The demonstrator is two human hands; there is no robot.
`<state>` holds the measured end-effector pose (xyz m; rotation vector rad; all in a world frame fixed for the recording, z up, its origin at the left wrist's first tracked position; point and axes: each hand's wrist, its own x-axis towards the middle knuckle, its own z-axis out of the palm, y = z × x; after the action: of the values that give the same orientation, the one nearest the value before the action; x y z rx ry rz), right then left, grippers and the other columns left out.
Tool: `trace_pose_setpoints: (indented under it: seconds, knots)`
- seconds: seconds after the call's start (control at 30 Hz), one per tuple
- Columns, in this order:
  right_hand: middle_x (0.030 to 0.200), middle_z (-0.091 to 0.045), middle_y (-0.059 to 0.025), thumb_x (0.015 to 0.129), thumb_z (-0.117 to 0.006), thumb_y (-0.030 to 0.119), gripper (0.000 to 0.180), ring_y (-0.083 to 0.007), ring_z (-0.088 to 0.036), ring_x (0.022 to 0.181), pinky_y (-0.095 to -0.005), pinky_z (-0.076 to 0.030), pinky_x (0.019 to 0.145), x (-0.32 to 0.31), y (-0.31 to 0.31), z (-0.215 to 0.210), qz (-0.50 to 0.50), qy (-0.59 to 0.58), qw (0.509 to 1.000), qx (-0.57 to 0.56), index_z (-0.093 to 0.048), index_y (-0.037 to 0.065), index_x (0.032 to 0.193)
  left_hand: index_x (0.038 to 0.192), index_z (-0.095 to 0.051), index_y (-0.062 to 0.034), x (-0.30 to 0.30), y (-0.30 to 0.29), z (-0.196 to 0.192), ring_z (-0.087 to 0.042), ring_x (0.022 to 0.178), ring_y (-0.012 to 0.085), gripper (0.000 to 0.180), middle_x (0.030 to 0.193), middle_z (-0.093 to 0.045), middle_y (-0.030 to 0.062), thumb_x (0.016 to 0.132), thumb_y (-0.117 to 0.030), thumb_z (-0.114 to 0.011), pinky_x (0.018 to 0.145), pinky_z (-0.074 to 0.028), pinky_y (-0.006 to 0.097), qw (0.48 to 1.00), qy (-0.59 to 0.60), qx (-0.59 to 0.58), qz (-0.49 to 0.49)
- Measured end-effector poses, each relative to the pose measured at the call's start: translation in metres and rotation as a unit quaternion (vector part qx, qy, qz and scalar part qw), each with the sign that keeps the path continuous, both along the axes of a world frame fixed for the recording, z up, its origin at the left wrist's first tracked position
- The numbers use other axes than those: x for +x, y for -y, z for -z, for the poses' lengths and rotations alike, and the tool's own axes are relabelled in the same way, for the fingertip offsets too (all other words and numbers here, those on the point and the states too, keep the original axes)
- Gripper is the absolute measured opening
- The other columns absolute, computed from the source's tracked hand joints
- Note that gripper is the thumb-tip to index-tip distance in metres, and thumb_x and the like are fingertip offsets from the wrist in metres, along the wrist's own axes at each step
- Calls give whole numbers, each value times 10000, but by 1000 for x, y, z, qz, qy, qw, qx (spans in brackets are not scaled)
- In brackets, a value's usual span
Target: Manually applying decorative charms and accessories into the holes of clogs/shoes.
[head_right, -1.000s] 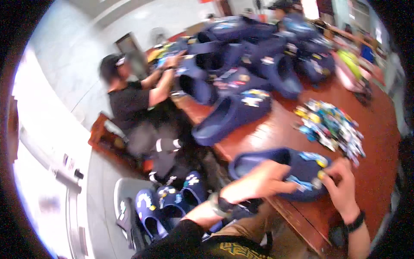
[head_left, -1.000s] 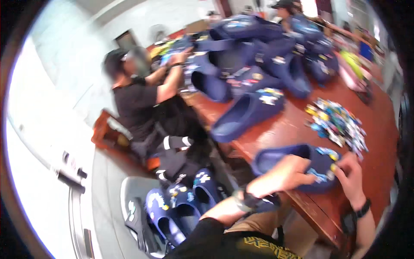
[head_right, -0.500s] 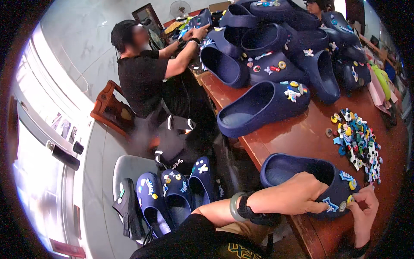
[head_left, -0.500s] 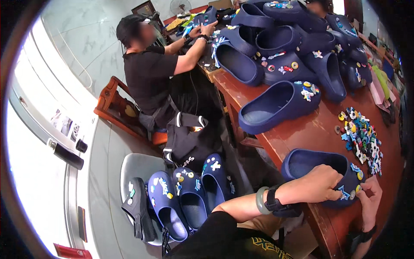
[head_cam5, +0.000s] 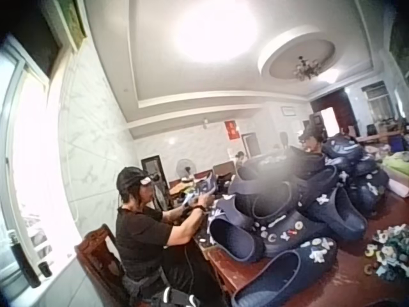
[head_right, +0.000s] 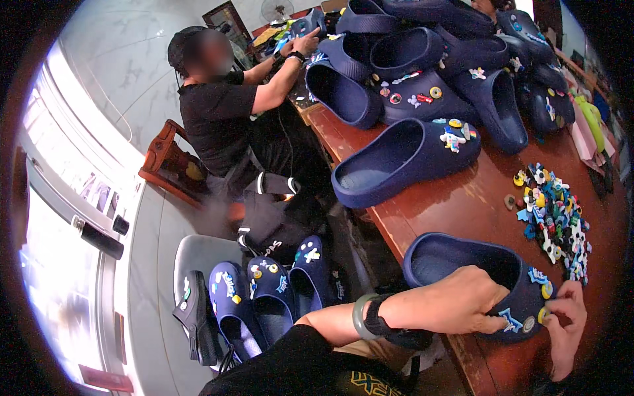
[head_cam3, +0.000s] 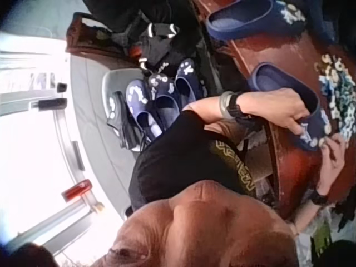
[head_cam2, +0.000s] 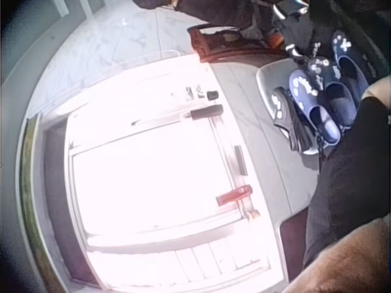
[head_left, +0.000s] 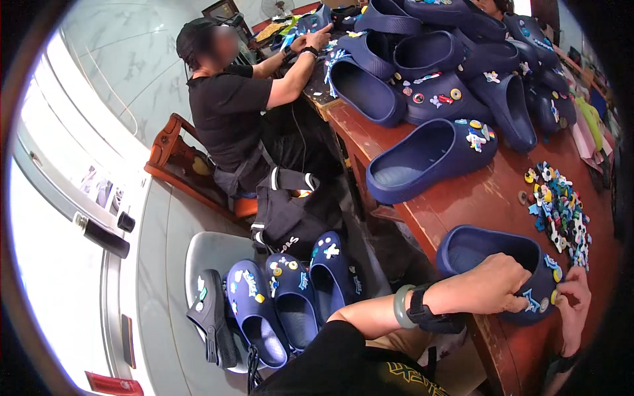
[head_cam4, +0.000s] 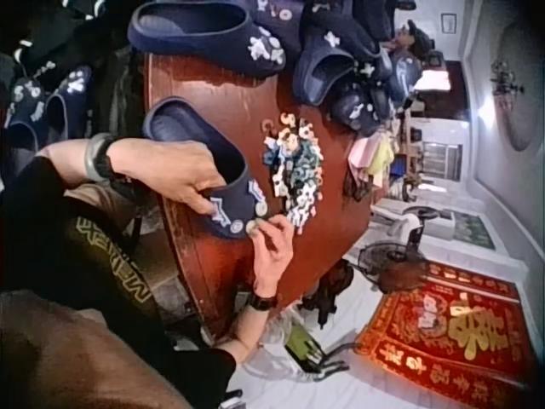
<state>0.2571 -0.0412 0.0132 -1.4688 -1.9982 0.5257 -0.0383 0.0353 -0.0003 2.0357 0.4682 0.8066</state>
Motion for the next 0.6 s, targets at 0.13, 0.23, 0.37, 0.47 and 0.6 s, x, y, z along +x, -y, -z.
trace_pose_setpoints:
  seconds: [0.13, 0.23, 0.37, 0.47, 0.6]
  knots:
    - [1135, -513, -120, 703, -642, 88, 462, -213, -494, 1055, -347, -376, 973, -16, 1, 6, 63, -91, 994, -10, -565, 0, 1150, 748, -580, 32, -3, 2, -5, -565, 686, 439, 230, 681, -554, 258, 781, -183, -656, 590, -453, 452, 1000, -8, -11, 8]
    - [1333, -469, -158, 780, -610, 117, 651, -234, -456, 1231, -346, -304, 1080, -21, 7, -2, 81, -200, 963, -162, -393, -38, 1374, 742, -578, 31, -3, 1, -4, -565, 680, 439, 232, 677, -551, 257, 782, -184, -657, 588, -451, 451, 1000, -11, -6, 9]
    - [1390, -435, -184, 876, -461, 65, 579, -248, -433, 1282, -343, -280, 1103, -25, 9, -7, 80, -67, 981, -164, -326, -40, 1428, 747, -579, 31, -1, -1, -5, -569, 681, 435, 230, 672, -552, 254, 783, -182, -657, 593, -452, 451, 1000, -22, 4, 4]
    - [1389, -428, -204, 921, -348, 31, 508, -260, -419, 1297, -340, -265, 1111, -36, 10, -5, 90, -6, 984, -152, -324, -51, 1422, 756, -582, 29, -1, 0, -6, -574, 686, 431, 237, 667, -558, 249, 789, -191, -663, 600, -454, 455, 1000, -7, 17, 0]
    - [1424, -392, -193, 1009, -350, 238, 503, -267, -364, 1340, -361, -236, 1124, -39, 7, 22, 115, -79, 988, -62, -312, -24, 1436, 789, -599, 21, -2, -1, -8, -585, 707, 427, 248, 681, -579, 238, 811, -217, -661, 624, -463, 456, 999, -29, 13, -7]
